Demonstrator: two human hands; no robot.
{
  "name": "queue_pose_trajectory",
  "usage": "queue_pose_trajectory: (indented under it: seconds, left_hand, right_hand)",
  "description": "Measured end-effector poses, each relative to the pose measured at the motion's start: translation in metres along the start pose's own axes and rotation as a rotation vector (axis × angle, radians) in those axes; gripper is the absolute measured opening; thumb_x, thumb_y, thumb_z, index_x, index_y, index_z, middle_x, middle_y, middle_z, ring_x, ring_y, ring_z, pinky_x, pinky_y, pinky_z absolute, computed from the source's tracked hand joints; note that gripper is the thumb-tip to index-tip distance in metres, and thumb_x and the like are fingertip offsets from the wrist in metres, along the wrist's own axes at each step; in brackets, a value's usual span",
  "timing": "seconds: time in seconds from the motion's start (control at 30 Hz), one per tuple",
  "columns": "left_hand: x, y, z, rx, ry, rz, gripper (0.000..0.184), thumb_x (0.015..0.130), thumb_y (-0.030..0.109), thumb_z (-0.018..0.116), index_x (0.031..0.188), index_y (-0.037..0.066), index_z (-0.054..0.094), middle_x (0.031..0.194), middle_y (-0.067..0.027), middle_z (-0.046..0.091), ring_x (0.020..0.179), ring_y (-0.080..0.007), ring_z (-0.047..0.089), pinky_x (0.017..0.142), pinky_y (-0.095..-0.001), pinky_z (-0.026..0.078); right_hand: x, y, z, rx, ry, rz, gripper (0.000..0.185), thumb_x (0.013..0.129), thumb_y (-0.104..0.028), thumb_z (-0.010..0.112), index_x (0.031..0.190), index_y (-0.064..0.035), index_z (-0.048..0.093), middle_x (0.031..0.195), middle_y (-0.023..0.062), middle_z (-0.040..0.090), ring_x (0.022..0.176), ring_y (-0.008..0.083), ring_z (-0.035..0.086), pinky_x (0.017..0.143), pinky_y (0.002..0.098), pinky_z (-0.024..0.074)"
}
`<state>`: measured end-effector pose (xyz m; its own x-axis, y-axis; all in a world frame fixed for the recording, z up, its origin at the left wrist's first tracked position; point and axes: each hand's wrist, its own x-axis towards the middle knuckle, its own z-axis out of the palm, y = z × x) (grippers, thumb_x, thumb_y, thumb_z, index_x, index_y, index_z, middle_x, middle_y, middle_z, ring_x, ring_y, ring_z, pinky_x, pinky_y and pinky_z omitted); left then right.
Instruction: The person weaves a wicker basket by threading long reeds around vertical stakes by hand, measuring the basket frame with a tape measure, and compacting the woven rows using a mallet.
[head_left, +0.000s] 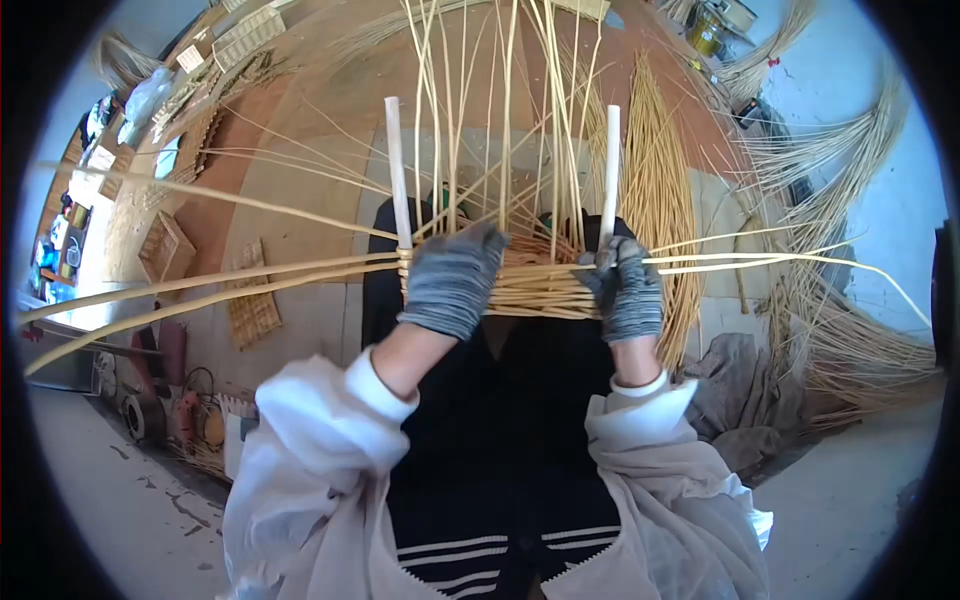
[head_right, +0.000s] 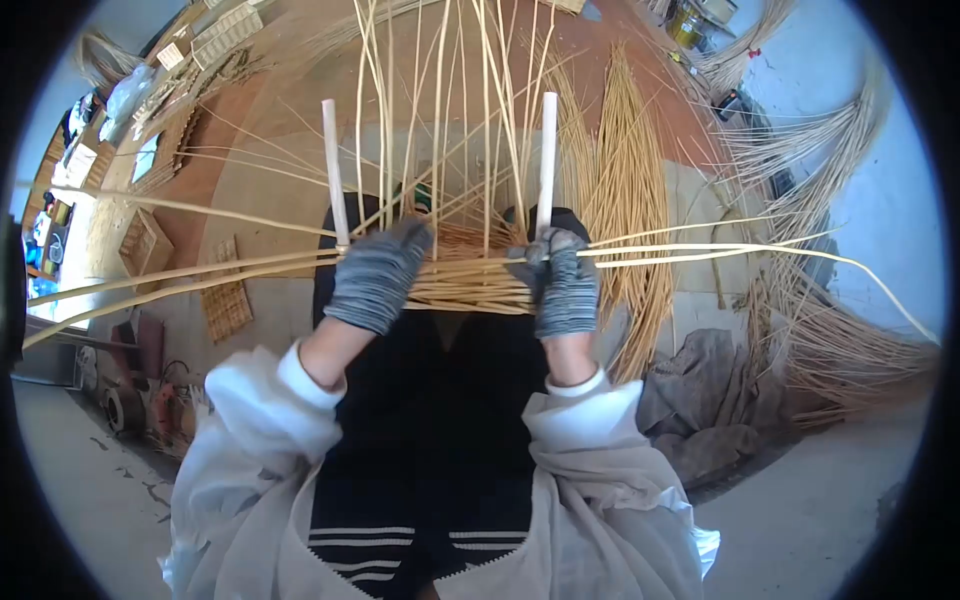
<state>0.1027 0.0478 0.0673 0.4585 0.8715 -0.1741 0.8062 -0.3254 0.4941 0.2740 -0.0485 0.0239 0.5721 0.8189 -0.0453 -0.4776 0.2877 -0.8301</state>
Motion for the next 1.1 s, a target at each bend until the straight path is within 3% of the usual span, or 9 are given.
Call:
queue_pose_trajectory:
  seconds: [0.13,0.2,0.33,0.5,0.67,0.73,0.87,1.0,1.1]
  left_hand:
    - [0.025,-0.003,0.048,0.123,-0.138,-0.061,0.041,0.088,0.042,0.041,0.103,0.008,0.058,0.088,-0.0170,0.062,0.084,-0.0363,0.059,0.077,-0.0413,0.046]
    - [0.036,-0.023,0.045,0.193,-0.202,0.498,0.046,0.087,0.048,0.040,0.095,0.010,0.063,0.086,-0.0162,0.063,0.082,-0.0339,0.060,0.073,-0.0403,0.046]
    - [0.020,-0.008,0.026,-0.055,-0.312,0.181,0.051,0.080,0.056,0.048,0.099,0.011,0.064,0.083,-0.0155,0.064,0.078,-0.0305,0.060,0.072,-0.0391,0.046]
    - [0.021,-0.015,0.069,0.208,-0.025,0.109,0.026,0.089,0.032,0.043,0.109,0.027,0.059,0.087,-0.0089,0.060,0.076,-0.0294,0.062,0.064,-0.0428,0.049]
    - [0.023,-0.005,0.033,0.152,-0.197,-0.062,0.028,0.090,0.023,0.042,0.115,0.022,0.054,0.090,-0.0158,0.062,0.075,-0.0296,0.061,0.065,-0.0396,0.050]
    - [0.031,-0.033,0.049,0.223,-0.118,0.557,0.029,0.089,0.024,0.043,0.115,0.019,0.052,0.092,-0.0171,0.062,0.074,-0.0292,0.061,0.065,-0.0366,0.050]
    - [0.015,-0.007,0.060,0.293,0.249,0.245,0.041,0.089,0.040,0.040,0.089,0.007,0.063,0.064,-0.0121,0.059,0.065,-0.0301,0.062,0.052,-0.0456,0.046]
    - [0.010,0.003,0.070,0.286,0.400,0.052,0.049,0.087,0.046,0.041,0.068,0.007,0.064,0.063,-0.0125,0.060,0.062,-0.0314,0.061,0.051,-0.0469,0.044]
    - [0.029,-0.025,0.055,-0.064,0.069,-0.036,0.056,0.085,0.053,0.038,0.082,0.005,0.066,0.083,-0.0181,0.063,0.076,-0.0344,0.061,0.067,-0.0440,0.047]
  right_hand:
    - [-0.002,-0.002,-0.015,0.073,-0.054,0.013,0.018,0.089,-0.023,0.053,0.091,-0.0051,0.051,0.067,0.0047,0.052,0.070,0.0229,0.058,0.066,0.0336,0.0525]
    - [-0.001,-0.023,-0.040,-0.007,-0.007,-0.277,0.014,0.085,-0.017,0.058,0.083,-0.0073,0.048,0.069,0.0081,0.055,0.071,0.0247,0.059,0.068,0.0356,0.0525]
    - [0.026,-0.104,-0.006,-0.597,-0.109,0.150,0.020,0.075,0.000,0.063,0.081,-0.0071,0.045,0.081,0.0143,0.058,0.085,0.0234,0.059,0.075,0.0358,0.0501]
    - [0.140,-0.023,0.104,-1.727,-0.566,-0.609,0.045,0.074,0.001,0.062,0.118,-0.0003,0.051,0.103,0.0098,0.059,0.097,0.0173,0.056,0.085,0.0285,0.0448]
    - [0.160,-0.056,0.108,-1.135,-0.655,0.110,0.033,0.072,-0.008,0.068,0.105,-0.0038,0.062,0.086,0.0091,0.064,0.077,0.0174,0.060,0.075,0.0312,0.0493]
    - [0.168,-0.068,0.107,-1.016,-0.562,0.029,0.030,0.072,-0.007,0.068,0.102,-0.0064,0.063,0.087,0.0074,0.064,0.077,0.0155,0.060,0.073,0.0297,0.0492]
    - [0.204,-0.016,0.125,-0.806,-0.611,-0.064,0.034,0.073,-0.015,0.069,0.104,-0.0048,0.062,0.096,0.0108,0.065,0.080,0.0199,0.062,0.076,0.0299,0.0511]
    - [0.246,0.034,0.152,-1.777,-0.256,-0.136,0.035,0.073,-0.006,0.062,0.108,-0.0084,0.060,0.088,0.0162,0.064,0.082,0.0228,0.062,0.072,0.0316,0.0509]
    - [0.197,-0.004,0.137,-1.861,-0.181,-0.539,0.046,0.078,-0.010,0.058,0.123,-0.0111,0.045,0.093,0.0225,0.060,0.078,0.0298,0.061,0.071,0.0376,0.0503]
